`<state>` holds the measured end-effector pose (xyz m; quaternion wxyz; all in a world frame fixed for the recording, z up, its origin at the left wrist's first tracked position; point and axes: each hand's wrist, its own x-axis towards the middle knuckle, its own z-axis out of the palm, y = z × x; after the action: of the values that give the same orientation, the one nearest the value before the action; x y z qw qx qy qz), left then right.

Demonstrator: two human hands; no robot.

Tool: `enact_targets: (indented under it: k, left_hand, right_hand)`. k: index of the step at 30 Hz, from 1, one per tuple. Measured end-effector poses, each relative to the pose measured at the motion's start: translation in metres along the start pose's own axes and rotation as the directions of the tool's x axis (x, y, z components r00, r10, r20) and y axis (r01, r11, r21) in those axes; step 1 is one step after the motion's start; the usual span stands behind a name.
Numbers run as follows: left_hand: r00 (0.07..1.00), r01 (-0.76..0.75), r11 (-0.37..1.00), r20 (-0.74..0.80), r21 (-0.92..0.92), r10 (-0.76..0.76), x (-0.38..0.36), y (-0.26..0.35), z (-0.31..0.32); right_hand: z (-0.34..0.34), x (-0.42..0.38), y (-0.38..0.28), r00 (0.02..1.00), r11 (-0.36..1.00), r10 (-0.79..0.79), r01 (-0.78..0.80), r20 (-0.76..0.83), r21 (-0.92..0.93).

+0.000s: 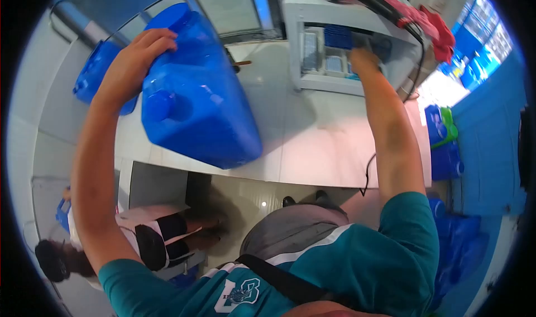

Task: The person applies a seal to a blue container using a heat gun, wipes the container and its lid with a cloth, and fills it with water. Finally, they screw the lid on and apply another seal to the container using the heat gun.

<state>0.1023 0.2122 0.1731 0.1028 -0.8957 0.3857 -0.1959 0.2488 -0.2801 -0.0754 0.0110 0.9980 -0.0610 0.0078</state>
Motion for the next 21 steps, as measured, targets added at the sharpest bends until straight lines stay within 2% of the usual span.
enact_targets:
  k: [2,3,5,6,8,9,10,11,13,14,16,17,18,19,20,21]
  left_hand:
    - [0.993,0.081,0.996,-0.089,-0.034,-0.084,-0.011,-0.002,-0.002]
    - [0.991,0.105,0.994,-0.084,-0.022,-0.106,-0.020,-0.004,-0.009]
    - [0.929,0.366,0.870,0.077,-0.330,-0.362,-0.040,-0.003,-0.023]
    - [0.920,0.389,0.862,0.083,-0.326,-0.384,-0.054,0.003,-0.023]
    - [0.887,0.199,0.571,-0.100,-0.797,-0.450,-0.080,0.020,-0.019]
    - [0.896,0.123,0.575,-0.158,-0.809,-0.416,-0.086,0.036,-0.017]
    - [0.916,0.109,0.648,-0.177,-0.753,-0.359,-0.083,0.060,-0.016]
    - [0.915,0.110,0.650,-0.178,-0.752,-0.362,-0.081,0.072,-0.013]
    - [0.919,0.183,0.887,-0.247,-0.424,-0.307,-0.080,0.086,-0.002]
    - [0.917,0.186,0.887,-0.249,-0.423,-0.312,-0.081,0.087,0.006]
    - [0.813,0.193,0.818,-0.378,-0.542,-0.443,-0.083,0.086,0.025]
    - [0.813,0.195,0.817,-0.378,-0.542,-0.444,-0.082,0.088,0.034]
    - [0.740,0.119,0.756,-0.450,-0.643,-0.499,-0.079,0.091,0.043]
    - [0.657,0.027,0.689,-0.506,-0.724,-0.558,-0.076,0.093,0.047]
    - [0.658,0.023,0.689,-0.508,-0.724,-0.556,-0.074,0.095,0.042]
    - [0.707,0.093,0.747,-0.485,-0.658,-0.515,-0.073,0.099,0.032]
  right_hand:
    - [0.021,0.009,0.006,0.999,0.999,0.049,-0.049,0.000,0.023]
    - [0.030,0.014,0.008,0.996,0.995,0.086,-0.086,-0.004,0.048]
    - [0.025,0.012,0.006,0.991,0.996,0.085,-0.086,0.099,0.004]
    - [0.018,0.006,0.003,0.993,0.998,0.062,-0.062,0.100,0.000]
    - [0.006,-0.005,0.000,0.994,1.000,0.014,-0.013,0.107,-0.011]
    - [0.011,-0.001,0.002,0.994,1.000,0.008,-0.008,0.109,-0.005]
    - [0.019,0.006,0.008,0.997,0.999,0.048,-0.050,0.058,0.020]
    - [0.022,0.011,0.010,0.996,0.995,0.091,-0.091,0.005,0.044]
    - [0.012,0.005,0.011,0.994,0.992,0.103,-0.100,-0.041,0.076]
    - [0.005,-0.001,0.012,0.989,0.988,0.119,-0.109,-0.083,0.110]
    - [-0.013,-0.016,0.008,0.987,0.982,0.137,-0.124,-0.084,0.140]
    - [-0.016,-0.023,0.006,0.984,0.975,0.159,-0.143,-0.081,0.170]
    - [-0.012,-0.025,0.008,0.984,0.975,0.158,-0.143,-0.081,0.168]
    - [-0.007,-0.025,0.013,0.987,0.980,0.096,-0.071,-0.127,0.188]
    - [-0.004,-0.029,0.017,0.984,0.979,0.038,-0.002,-0.174,0.204]
    - [-0.007,-0.042,0.015,0.983,0.978,0.045,-0.008,-0.175,0.207]
